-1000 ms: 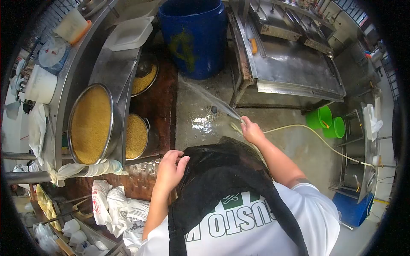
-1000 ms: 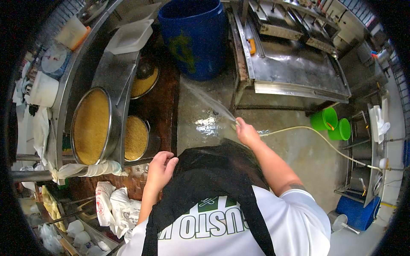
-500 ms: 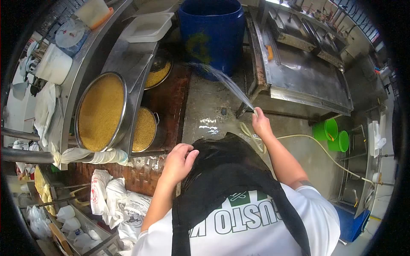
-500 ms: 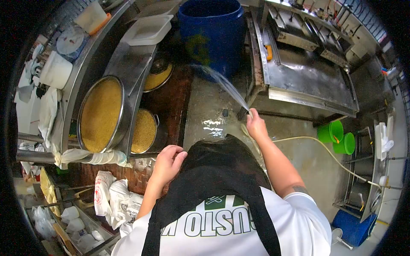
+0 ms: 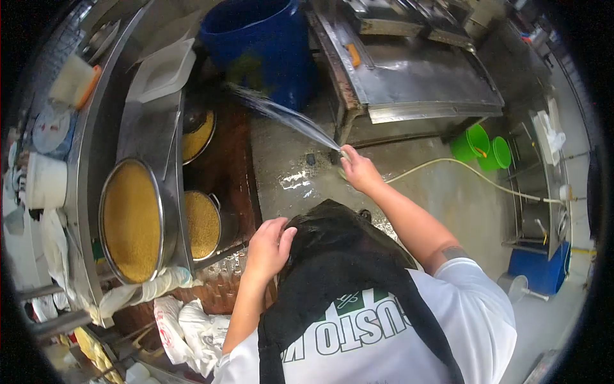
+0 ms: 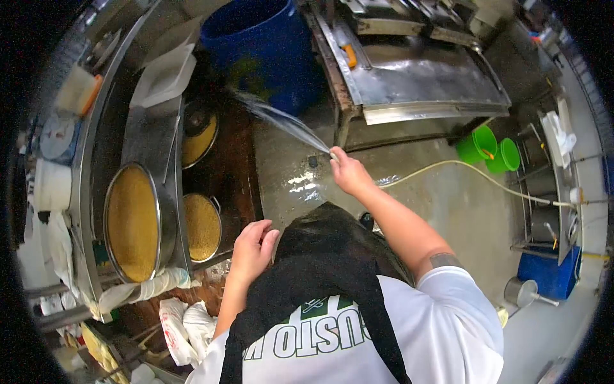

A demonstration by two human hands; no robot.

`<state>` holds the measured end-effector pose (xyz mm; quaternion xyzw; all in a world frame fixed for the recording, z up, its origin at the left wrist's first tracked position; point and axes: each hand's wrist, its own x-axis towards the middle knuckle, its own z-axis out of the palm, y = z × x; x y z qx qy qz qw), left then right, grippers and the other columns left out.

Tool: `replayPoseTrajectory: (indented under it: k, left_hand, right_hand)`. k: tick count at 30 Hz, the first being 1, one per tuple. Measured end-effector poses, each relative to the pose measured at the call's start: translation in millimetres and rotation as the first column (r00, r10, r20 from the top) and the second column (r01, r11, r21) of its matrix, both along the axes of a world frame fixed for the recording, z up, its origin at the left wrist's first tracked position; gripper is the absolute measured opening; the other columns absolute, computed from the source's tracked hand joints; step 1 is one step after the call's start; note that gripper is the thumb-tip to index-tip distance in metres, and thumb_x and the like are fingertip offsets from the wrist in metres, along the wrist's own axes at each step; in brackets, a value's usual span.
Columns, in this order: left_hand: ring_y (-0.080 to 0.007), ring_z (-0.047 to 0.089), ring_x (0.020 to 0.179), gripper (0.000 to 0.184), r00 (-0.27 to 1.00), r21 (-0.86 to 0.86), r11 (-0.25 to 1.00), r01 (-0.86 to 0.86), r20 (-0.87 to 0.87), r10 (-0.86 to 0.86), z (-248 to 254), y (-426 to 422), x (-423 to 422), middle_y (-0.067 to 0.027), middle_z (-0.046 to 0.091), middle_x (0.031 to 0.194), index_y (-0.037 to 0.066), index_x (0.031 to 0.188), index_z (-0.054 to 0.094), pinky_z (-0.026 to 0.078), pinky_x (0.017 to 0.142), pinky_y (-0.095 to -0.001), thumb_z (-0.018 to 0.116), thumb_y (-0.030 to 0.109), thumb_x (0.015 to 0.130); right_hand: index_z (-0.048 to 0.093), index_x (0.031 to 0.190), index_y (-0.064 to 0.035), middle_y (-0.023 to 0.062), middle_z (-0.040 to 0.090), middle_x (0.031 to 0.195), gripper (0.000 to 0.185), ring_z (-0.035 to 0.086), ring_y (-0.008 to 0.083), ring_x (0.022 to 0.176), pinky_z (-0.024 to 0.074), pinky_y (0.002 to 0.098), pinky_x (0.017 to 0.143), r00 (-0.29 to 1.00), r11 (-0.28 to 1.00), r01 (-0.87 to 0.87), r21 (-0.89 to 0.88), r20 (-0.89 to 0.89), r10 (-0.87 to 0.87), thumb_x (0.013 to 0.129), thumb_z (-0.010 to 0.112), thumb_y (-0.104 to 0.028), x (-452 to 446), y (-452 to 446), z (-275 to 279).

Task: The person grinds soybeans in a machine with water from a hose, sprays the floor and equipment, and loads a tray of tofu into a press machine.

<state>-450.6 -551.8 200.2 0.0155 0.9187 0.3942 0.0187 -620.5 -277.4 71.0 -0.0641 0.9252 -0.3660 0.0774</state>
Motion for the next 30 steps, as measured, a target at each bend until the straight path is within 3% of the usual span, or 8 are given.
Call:
replayPoseTrajectory:
  k: [8,11,16,19,20,22,26,30]
  left_hand:
    - [-0.0367,0.069,0.090,0.028,1.000,-0.093,0.995,0.017,-0.013,-0.019,8,37,-19,-0.0212,0.069,0.106,-0.003,0.110,0.068,0.055,0.082,-0.0413,0.069,0.021,0.094]
    - [-0.0380,0.068,0.090,0.026,0.999,-0.100,0.995,0.023,-0.029,-0.026,4,62,-19,-0.0217,0.069,0.102,-0.002,0.108,0.068,0.055,0.081,-0.0414,0.069,0.019,0.093]
    - [-0.0395,0.068,0.091,0.024,1.000,-0.148,0.989,0.013,-0.014,-0.015,10,118,-34,-0.0225,0.069,0.098,-0.002,0.108,0.069,0.054,0.082,-0.0422,0.069,0.017,0.092]
    - [-0.0385,0.069,0.092,0.024,0.999,-0.106,0.994,0.007,0.048,-0.002,0,144,-49,-0.0221,0.070,0.098,-0.002,0.108,0.069,0.054,0.082,-0.0419,0.068,0.017,0.093]
    - [-0.0381,0.069,0.092,0.024,0.999,-0.090,0.996,-0.008,0.053,0.013,-3,156,-56,-0.0220,0.070,0.098,-0.002,0.108,0.069,0.054,0.082,-0.0419,0.068,0.017,0.093]
    - [-0.0377,0.069,0.092,0.024,0.999,-0.063,0.998,0.019,0.051,-0.016,4,188,-72,-0.0222,0.071,0.099,-0.003,0.107,0.069,0.054,0.082,-0.0418,0.068,0.017,0.093]
    - [-0.0383,0.068,0.090,0.023,0.976,-0.110,0.971,0.213,-0.007,-0.216,11,248,-104,-0.0226,0.070,0.096,-0.003,0.106,0.068,0.054,0.081,-0.0419,0.068,0.016,0.093]
    - [-0.0380,0.068,0.086,0.022,0.938,-0.039,0.939,0.340,-0.062,-0.342,-1,300,-132,-0.0214,0.069,0.094,-0.002,0.104,0.068,0.054,0.077,-0.0420,0.069,0.017,0.093]
  right_hand:
    - [0.048,0.139,-0.0135,0.0338,0.067,0.101,0.041,0.065,0.0513,0.098,0.0515,0.0579,0.087,0.997,1.000,0.012,-0.022,0.074,-0.010,0.101,0.052,-0.027,-17,44,12]
    - [0.052,0.137,-0.0124,0.0316,0.068,0.103,0.041,0.066,0.0493,0.097,0.0526,0.0559,0.087,0.964,0.958,0.265,-0.111,0.061,-0.260,0.100,0.054,-0.029,-35,111,4]
    - [0.055,0.129,-0.0151,0.0157,0.069,0.078,0.033,0.068,0.0321,0.059,0.0554,0.0439,0.052,0.699,0.639,0.714,-0.285,0.259,-0.666,0.101,0.054,-0.031,-41,251,-16]
    - [0.054,0.130,-0.0170,0.0048,0.053,0.065,0.030,0.050,0.0162,0.041,0.0435,0.0351,0.035,0.509,0.307,0.824,-0.477,0.384,-0.770,0.103,0.052,-0.029,-31,323,-23]
    - [0.054,0.130,-0.0170,0.0048,0.053,0.065,0.030,0.050,0.0162,0.041,0.0435,0.0351,0.035,0.487,0.284,0.832,-0.478,0.382,-0.786,0.103,0.052,-0.029,-29,345,-25]
    - [0.051,0.133,-0.0187,0.0032,0.049,0.063,0.031,0.048,0.0166,0.041,0.0410,0.0346,0.033,0.360,0.001,0.803,-0.596,0.483,-0.799,0.104,0.051,-0.027,-24,387,-25]
    - [0.049,0.122,-0.0169,-0.0002,0.042,0.060,0.020,0.040,0.0134,0.040,0.0365,0.0335,0.033,0.309,-0.204,0.695,-0.689,0.543,-0.781,0.105,0.050,-0.028,-13,449,-16]
    - [0.049,0.118,-0.0167,0.0005,0.042,0.060,0.017,0.041,0.0137,0.040,0.0365,0.0332,0.034,0.302,-0.231,0.628,-0.743,0.506,-0.808,0.105,0.051,-0.028,-10,485,10]
